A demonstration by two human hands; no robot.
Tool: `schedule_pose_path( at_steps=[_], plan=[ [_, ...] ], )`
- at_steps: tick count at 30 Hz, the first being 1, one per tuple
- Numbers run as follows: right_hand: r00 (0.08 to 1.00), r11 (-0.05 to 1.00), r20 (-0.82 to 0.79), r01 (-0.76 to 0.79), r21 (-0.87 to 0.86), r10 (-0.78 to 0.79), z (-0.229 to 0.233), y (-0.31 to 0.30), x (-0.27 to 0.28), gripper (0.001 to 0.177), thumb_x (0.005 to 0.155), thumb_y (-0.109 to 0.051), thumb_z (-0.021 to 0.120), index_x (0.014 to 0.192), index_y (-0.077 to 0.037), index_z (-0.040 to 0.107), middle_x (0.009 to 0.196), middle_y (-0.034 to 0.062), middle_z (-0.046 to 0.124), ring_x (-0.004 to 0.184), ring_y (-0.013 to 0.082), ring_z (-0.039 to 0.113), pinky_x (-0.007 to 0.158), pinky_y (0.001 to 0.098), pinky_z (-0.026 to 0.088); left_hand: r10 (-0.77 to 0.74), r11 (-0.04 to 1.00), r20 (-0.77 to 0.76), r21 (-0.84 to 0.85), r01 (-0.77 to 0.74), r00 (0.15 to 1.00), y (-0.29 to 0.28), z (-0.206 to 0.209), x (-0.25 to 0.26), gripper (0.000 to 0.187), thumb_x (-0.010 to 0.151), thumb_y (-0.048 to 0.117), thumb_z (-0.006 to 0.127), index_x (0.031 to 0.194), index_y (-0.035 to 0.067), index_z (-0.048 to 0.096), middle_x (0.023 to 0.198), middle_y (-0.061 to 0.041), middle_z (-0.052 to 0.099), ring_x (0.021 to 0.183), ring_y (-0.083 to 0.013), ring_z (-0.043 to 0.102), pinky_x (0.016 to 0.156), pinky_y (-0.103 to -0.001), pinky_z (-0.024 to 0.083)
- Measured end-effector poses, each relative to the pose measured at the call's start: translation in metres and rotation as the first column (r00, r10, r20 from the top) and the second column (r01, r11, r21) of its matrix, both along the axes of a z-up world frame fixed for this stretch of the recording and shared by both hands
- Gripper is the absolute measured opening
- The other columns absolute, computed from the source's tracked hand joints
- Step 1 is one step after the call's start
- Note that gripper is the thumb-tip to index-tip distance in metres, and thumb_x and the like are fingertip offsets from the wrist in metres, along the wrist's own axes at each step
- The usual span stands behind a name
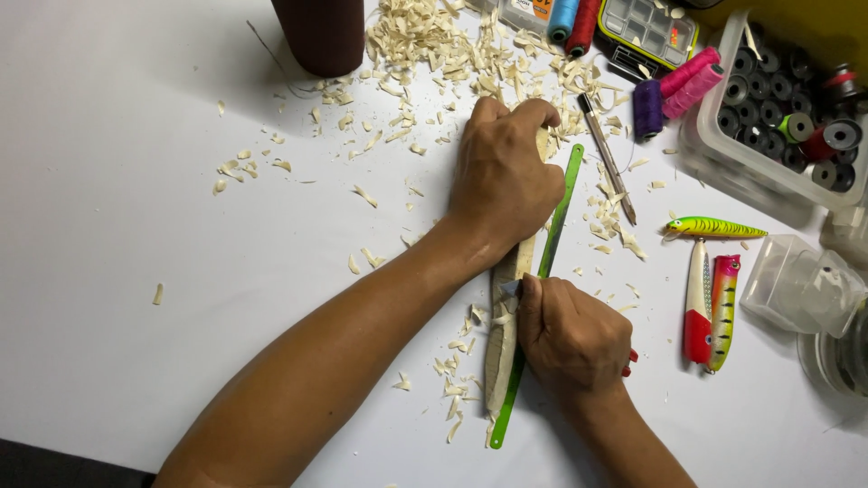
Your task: The person carves a piece of light-colored wood using a utility knife and a green ruler as a guide. They repeatedly shave off thin layers of wood along the ruler's edge, creating wood shavings on the white work surface.
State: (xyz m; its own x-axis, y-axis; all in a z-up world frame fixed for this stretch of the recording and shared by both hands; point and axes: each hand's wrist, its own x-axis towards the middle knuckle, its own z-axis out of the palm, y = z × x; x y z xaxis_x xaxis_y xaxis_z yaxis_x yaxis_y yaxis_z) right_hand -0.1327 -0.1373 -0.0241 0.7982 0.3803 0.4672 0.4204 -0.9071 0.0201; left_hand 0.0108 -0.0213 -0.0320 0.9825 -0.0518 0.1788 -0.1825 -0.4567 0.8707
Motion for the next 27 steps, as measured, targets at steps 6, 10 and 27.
schedule_pose_path(
  at_steps=[6,10,27],
  plan=[
    [1.0,1.0,0.001,0.026,0.006,-0.026,-0.0011,-0.0013,-0.0034,0.041,0.107,-0.013,0.056,0.068,-0.011,0.043,0.055,0.0008,0.041,0.043,0.0196,0.033,0.041,0.0365,0.021,0.004,1.0,0.006,-0.006,-0.004,1.0,-0.003,0.0001,-0.0002,0.048,0.069,-0.002,0.06,0.115,0.006,0.067,0.08,-0.014,0.058,0.088,-0.0288,0.057,0.07,-0.041,0.055],
    [1.0,1.0,-0.006,0.028,0.002,-0.028,-0.0006,-0.0015,-0.0052,0.042,0.107,-0.015,0.057,0.068,-0.011,0.044,0.055,0.0019,0.043,0.043,0.0203,0.035,0.041,0.0371,0.021,-0.011,1.0,-0.003,-0.025,0.01,1.0,-0.0016,0.0031,-0.0014,0.046,0.069,-0.002,0.06,0.114,0.005,0.067,0.076,-0.013,0.057,0.09,-0.029,0.056,0.064,-0.042,0.053],
    [1.0,0.998,-0.029,-0.001,0.069,0.003,0.0054,0.0001,-0.009,0.042,0.105,-0.011,0.059,0.066,-0.009,0.043,0.054,0.0026,0.039,0.044,0.0207,0.031,0.042,0.0368,0.02,0.01,1.0,0.016,-0.03,-0.009,1.0,-0.0046,-0.0012,-0.0005,0.044,0.067,-0.001,0.062,0.11,0.007,0.068,0.078,-0.013,0.056,0.088,-0.0297,0.057,0.061,-0.044,0.05]
  ],
)
